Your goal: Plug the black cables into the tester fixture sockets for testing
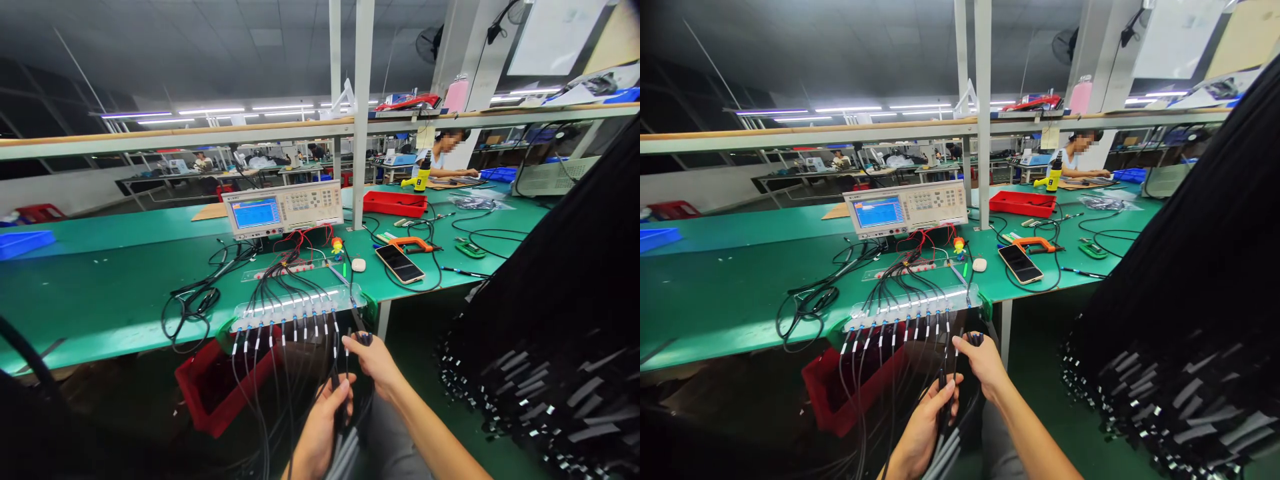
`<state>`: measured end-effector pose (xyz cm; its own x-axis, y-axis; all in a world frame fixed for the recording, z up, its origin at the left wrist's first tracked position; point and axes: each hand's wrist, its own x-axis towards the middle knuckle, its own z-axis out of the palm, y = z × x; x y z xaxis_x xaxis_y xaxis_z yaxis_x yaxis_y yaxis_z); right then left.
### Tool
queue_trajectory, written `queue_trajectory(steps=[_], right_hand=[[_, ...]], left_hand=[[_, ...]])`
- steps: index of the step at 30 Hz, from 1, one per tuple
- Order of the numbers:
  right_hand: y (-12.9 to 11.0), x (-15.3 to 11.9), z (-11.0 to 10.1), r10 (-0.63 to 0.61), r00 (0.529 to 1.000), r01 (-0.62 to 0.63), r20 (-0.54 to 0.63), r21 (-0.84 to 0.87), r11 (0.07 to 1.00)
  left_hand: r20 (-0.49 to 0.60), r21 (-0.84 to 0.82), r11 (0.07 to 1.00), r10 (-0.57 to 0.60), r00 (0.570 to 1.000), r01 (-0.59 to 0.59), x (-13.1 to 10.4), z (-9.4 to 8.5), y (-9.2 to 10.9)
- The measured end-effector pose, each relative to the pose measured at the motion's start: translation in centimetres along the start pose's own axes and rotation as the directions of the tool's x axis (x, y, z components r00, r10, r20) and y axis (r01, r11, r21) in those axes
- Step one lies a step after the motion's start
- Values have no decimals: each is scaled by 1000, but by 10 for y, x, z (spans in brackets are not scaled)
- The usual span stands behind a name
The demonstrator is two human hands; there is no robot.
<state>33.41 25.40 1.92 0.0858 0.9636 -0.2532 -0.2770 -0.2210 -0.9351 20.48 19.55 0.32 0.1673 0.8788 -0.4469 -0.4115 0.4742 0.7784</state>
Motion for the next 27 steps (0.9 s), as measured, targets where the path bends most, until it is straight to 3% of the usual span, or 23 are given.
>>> queue_trajectory(steps=[6, 11, 27], right_hand=[[-16, 16, -2, -78, 986, 95, -149, 109, 989], [-18, 26, -4, -95, 986, 116, -134, 155, 981], [-28, 33, 4, -1, 988, 49, -154, 306, 951]], left_hand=[[-155, -86, 995, 27, 988, -40, 21, -17, -3], [-148, -107, 994, 8, 989, -24, 28, -24, -4], [-73, -204, 979, -9, 997, -6, 18, -9, 1]])
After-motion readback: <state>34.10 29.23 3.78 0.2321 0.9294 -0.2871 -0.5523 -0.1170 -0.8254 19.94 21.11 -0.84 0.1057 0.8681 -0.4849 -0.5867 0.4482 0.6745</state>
